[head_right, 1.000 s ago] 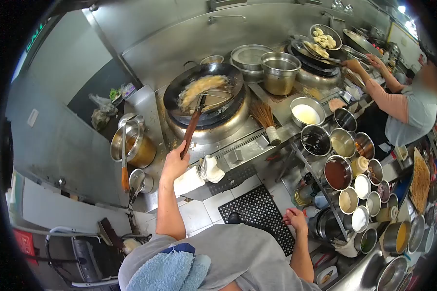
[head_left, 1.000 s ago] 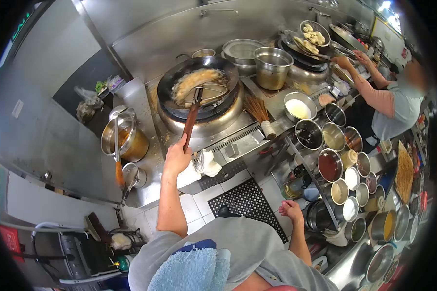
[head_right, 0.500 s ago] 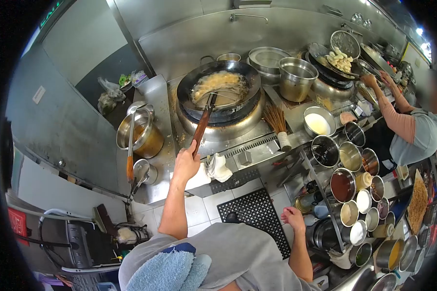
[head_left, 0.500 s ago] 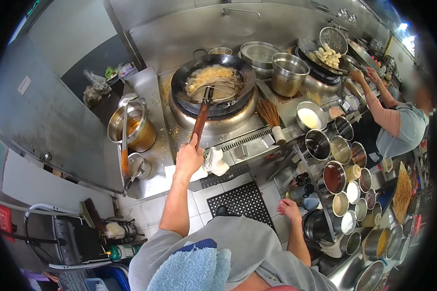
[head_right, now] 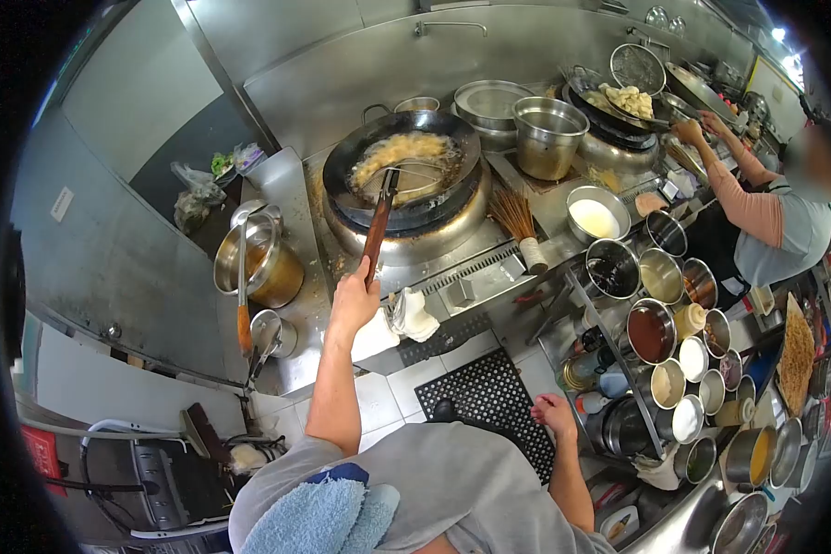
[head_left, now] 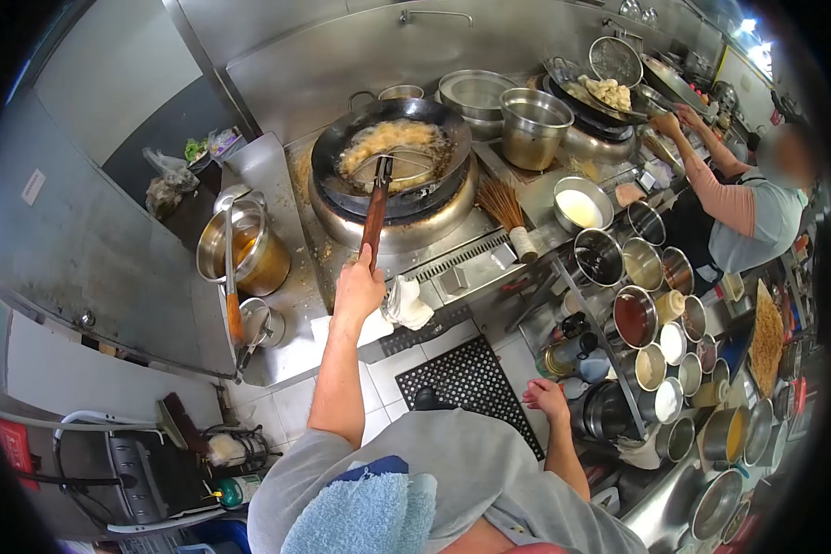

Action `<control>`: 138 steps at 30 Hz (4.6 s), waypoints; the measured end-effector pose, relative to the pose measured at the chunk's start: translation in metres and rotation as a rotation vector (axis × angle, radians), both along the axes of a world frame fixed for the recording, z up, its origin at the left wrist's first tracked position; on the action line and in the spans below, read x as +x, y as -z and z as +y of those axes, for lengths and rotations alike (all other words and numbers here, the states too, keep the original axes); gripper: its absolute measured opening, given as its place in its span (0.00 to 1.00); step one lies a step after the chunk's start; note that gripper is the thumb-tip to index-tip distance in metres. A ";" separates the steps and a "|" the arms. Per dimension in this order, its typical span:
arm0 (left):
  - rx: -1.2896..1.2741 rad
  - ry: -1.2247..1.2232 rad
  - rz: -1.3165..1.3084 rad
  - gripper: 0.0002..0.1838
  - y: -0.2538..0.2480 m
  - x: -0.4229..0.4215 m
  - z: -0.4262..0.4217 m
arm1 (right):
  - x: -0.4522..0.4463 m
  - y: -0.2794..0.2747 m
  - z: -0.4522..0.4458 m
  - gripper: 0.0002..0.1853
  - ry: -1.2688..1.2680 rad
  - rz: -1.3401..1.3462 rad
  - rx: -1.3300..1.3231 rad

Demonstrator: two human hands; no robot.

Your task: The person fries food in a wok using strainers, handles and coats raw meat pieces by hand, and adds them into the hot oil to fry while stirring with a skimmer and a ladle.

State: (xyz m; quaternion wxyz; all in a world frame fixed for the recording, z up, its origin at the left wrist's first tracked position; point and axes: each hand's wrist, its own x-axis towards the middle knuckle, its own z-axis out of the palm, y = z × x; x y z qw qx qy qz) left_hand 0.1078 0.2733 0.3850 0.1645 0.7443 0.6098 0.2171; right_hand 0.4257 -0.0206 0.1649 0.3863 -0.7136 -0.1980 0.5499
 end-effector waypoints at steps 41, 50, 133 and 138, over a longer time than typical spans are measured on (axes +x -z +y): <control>0.075 -0.002 0.111 0.27 -0.006 -0.001 -0.002 | 0.035 0.172 -0.176 0.14 0.263 0.092 -0.540; 0.046 -0.091 0.177 0.27 0.012 0.010 -0.008 | 0.103 0.337 -0.239 0.10 0.061 0.238 -0.414; -1.347 0.414 0.189 0.10 0.299 0.017 -0.141 | -0.005 -0.067 -0.367 0.08 1.589 -0.978 0.001; -1.173 0.701 0.412 0.13 0.290 0.038 -0.162 | -0.001 -0.059 -0.365 0.08 1.666 -1.102 0.087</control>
